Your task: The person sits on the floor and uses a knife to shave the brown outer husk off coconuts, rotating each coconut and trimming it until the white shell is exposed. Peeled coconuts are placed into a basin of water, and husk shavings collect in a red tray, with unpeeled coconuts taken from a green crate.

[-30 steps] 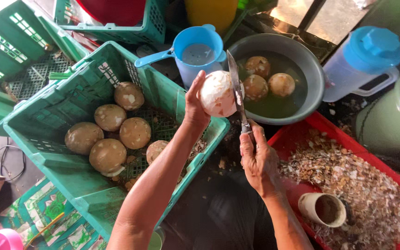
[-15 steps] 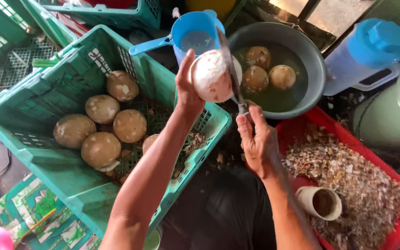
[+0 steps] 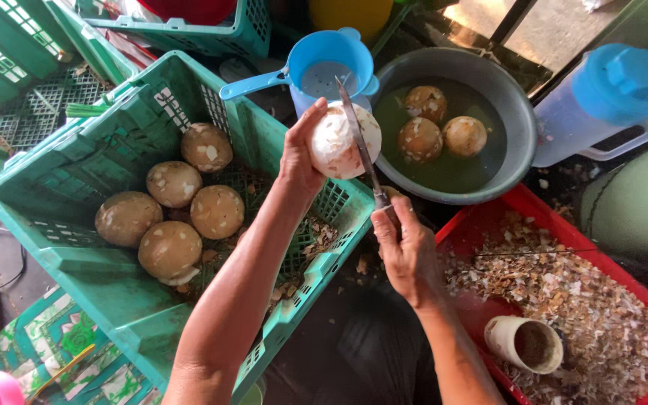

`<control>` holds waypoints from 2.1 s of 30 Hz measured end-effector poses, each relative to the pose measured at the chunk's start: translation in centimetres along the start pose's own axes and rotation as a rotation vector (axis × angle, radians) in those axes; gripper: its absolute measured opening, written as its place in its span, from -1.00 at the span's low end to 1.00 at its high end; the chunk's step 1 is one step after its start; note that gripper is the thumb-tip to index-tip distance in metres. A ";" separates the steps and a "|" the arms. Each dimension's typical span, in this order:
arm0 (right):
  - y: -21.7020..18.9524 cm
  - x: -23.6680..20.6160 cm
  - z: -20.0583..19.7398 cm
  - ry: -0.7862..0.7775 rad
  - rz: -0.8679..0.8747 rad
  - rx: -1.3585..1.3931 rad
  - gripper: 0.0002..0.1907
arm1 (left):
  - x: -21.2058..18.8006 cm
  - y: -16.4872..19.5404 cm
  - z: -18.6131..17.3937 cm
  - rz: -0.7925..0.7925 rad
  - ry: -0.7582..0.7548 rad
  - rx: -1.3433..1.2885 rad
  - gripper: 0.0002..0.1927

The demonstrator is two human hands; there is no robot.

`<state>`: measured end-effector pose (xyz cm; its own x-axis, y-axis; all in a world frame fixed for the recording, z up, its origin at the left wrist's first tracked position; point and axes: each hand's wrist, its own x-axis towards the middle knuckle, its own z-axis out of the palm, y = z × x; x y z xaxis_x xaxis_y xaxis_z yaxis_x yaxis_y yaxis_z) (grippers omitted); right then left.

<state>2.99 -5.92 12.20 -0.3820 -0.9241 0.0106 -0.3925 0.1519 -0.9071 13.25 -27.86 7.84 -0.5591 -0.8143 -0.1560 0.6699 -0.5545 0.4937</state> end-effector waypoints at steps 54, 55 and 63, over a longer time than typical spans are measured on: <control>0.4 3.8 0.8 -0.035 -0.099 0.052 -0.63 | -0.3 1.8 1.1 -0.023 -0.122 0.020 -0.47; 0.5 4.2 0.7 -0.055 -0.093 0.082 -0.64 | -0.1 2.1 1.2 -0.060 -0.143 0.031 -0.46; 0.2 8.7 0.6 -0.233 -0.064 0.305 -0.61 | 3.5 4.3 1.3 -0.070 -0.086 0.119 -0.51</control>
<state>0.13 -14.12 11.84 -0.1511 -0.9885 0.0075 -0.1292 0.0122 -0.9915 13.55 -32.86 10.49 -0.6452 -0.7542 -0.1221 0.5685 -0.5807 0.5828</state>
